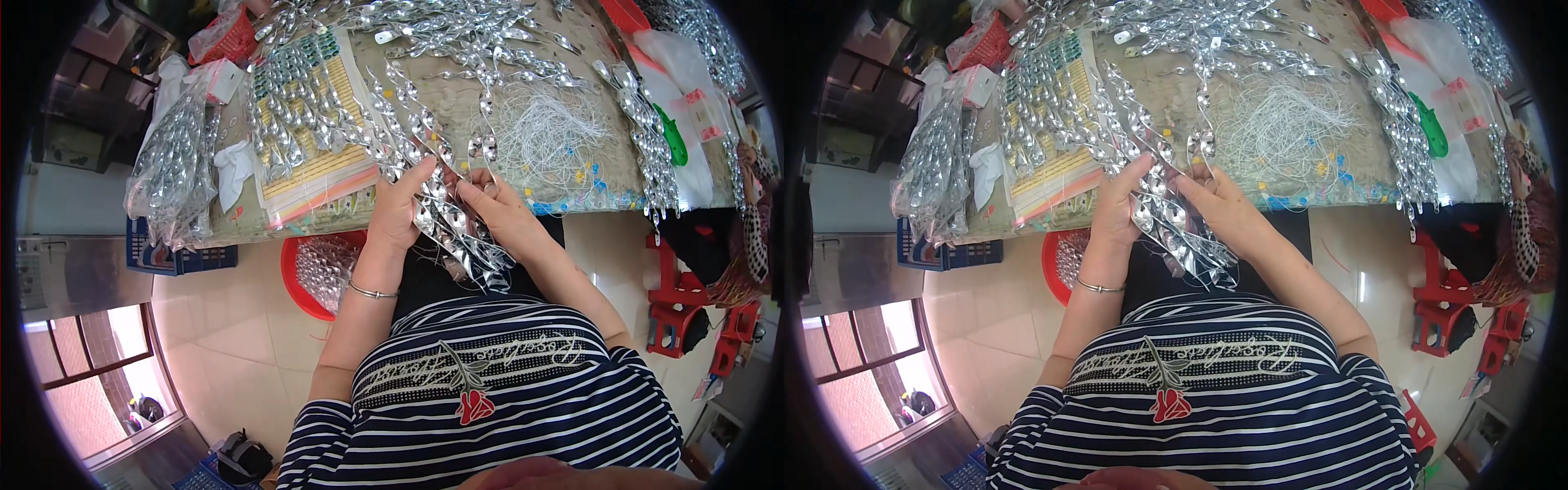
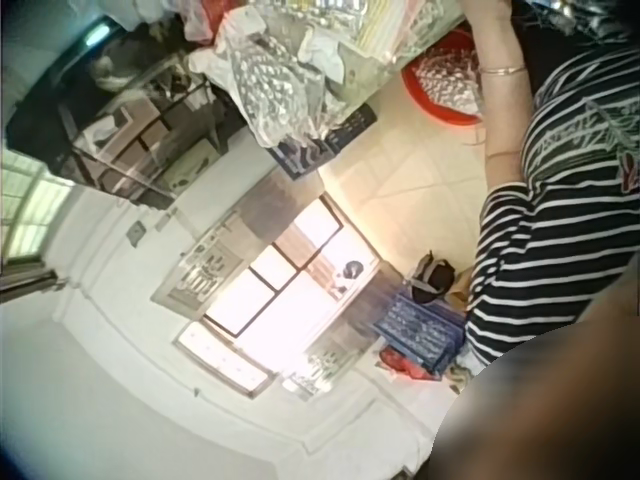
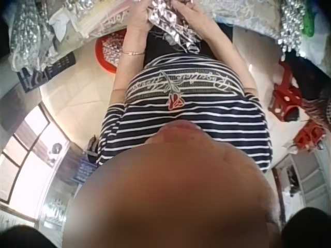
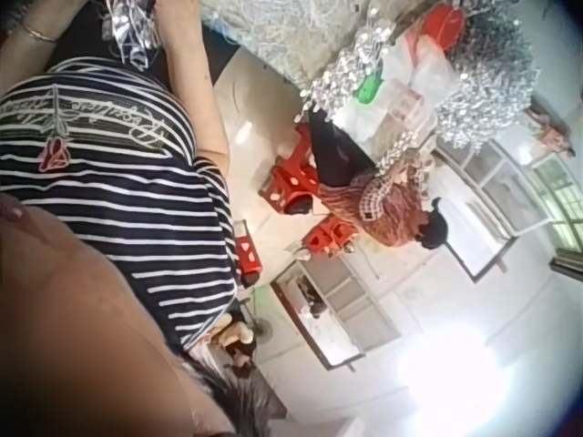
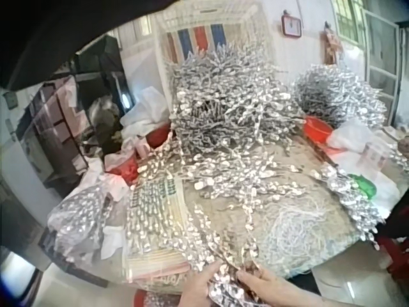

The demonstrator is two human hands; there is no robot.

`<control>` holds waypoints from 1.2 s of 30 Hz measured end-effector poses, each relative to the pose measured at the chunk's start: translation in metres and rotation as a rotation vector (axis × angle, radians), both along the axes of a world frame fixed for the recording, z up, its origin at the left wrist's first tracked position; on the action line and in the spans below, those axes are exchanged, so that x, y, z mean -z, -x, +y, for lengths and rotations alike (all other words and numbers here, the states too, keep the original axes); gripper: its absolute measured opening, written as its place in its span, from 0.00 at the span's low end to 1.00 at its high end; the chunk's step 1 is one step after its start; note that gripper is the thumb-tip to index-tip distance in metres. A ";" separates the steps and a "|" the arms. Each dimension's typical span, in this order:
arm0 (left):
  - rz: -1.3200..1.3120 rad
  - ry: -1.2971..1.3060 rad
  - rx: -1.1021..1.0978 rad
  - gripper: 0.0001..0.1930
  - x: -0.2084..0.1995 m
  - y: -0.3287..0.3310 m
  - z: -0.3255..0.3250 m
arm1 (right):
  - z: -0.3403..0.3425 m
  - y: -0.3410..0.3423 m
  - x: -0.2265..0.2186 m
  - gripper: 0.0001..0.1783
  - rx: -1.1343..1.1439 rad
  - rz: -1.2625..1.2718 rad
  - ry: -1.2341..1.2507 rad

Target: Packaging silver tinsel decorations into plastic bags.

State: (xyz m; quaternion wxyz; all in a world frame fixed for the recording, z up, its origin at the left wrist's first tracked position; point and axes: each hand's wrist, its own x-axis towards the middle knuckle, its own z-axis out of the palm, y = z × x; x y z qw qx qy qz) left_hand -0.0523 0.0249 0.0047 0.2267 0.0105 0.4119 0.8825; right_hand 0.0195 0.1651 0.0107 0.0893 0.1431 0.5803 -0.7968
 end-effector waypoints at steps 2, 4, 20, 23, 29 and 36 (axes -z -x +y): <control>0.000 0.001 0.008 0.15 -0.004 -0.001 -0.001 | 0.001 0.000 0.002 0.16 0.003 -0.014 0.002; -0.038 0.012 0.050 0.15 -0.004 -0.001 -0.003 | 0.000 0.001 0.004 0.17 0.008 0.009 0.044; -0.051 -0.058 0.033 0.19 -0.003 0.001 0.000 | 0.002 0.007 -0.008 0.18 -0.046 0.004 0.085; -0.026 -0.073 0.038 0.20 -0.002 0.000 0.000 | 0.002 0.006 -0.005 0.17 -0.029 0.010 0.095; 0.003 -0.104 0.128 0.26 -0.001 -0.001 0.001 | 0.007 0.004 0.001 0.14 0.005 -0.018 0.092; -0.021 -0.015 0.109 0.24 0.002 0.000 -0.002 | 0.018 0.001 0.010 0.10 0.043 -0.022 0.129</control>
